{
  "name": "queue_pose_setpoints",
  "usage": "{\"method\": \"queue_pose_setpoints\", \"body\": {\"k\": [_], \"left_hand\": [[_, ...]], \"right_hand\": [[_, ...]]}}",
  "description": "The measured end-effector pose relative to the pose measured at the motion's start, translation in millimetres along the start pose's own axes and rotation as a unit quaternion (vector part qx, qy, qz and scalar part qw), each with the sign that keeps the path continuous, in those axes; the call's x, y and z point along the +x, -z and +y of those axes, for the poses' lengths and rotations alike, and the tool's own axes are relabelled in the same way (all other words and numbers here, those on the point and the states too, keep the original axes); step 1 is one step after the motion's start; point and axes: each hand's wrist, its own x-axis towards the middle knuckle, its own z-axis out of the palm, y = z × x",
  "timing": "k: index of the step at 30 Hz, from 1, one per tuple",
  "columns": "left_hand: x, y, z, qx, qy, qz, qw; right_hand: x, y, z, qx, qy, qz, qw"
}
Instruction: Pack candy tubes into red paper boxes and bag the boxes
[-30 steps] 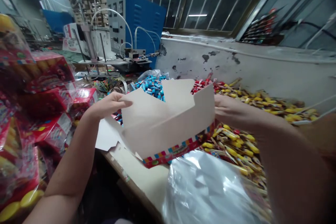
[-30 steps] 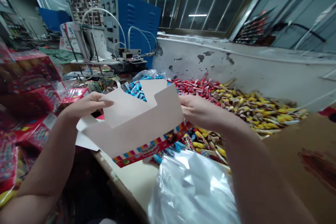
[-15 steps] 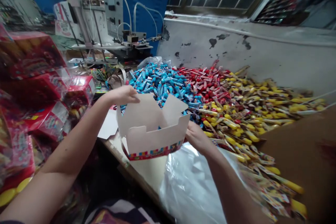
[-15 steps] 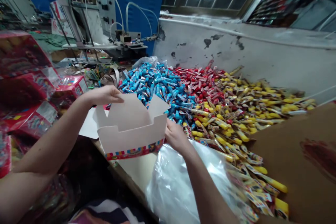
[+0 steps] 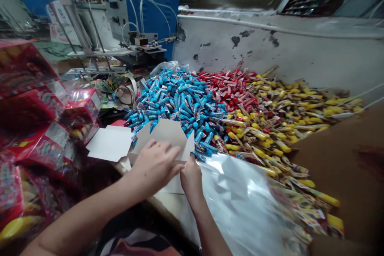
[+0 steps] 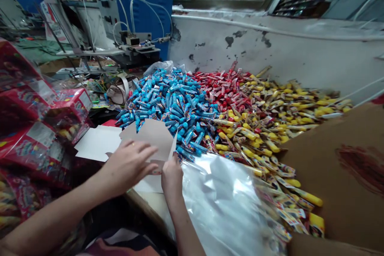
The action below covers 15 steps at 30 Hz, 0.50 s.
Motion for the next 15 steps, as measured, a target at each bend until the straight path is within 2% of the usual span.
{"method": "queue_pose_setpoints", "body": {"k": [2, 4, 7, 10, 13, 15], "left_hand": [[-12, -24.8, 13, 0.009, 0.008, -0.014, 1.000], [-13, -53.3, 11, 0.010, 0.015, -0.031, 0.999], [1, -92.4, -5, -0.016, 0.007, -0.086, 0.996], [21, -121.5, -17, -0.104, -0.004, -0.156, 0.982], [34, -139.5, -18, -0.164, -0.015, -0.175, 0.971], [36, -145.7, -15, -0.162, -0.011, -0.170, 0.972]], "right_hand": [[-4, -1, 4, 0.009, 0.002, 0.000, 1.000], [-11, -2, 10, 0.014, -0.007, 0.004, 1.000], [-25, -8, 22, 0.050, 0.003, 0.022, 0.999], [-39, -12, 36, 0.141, 0.032, 0.027, 0.989], [-49, -10, 46, 0.279, 0.026, -0.024, 0.960], [-52, -6, 49, 0.401, -0.004, -0.075, 0.913]]}}
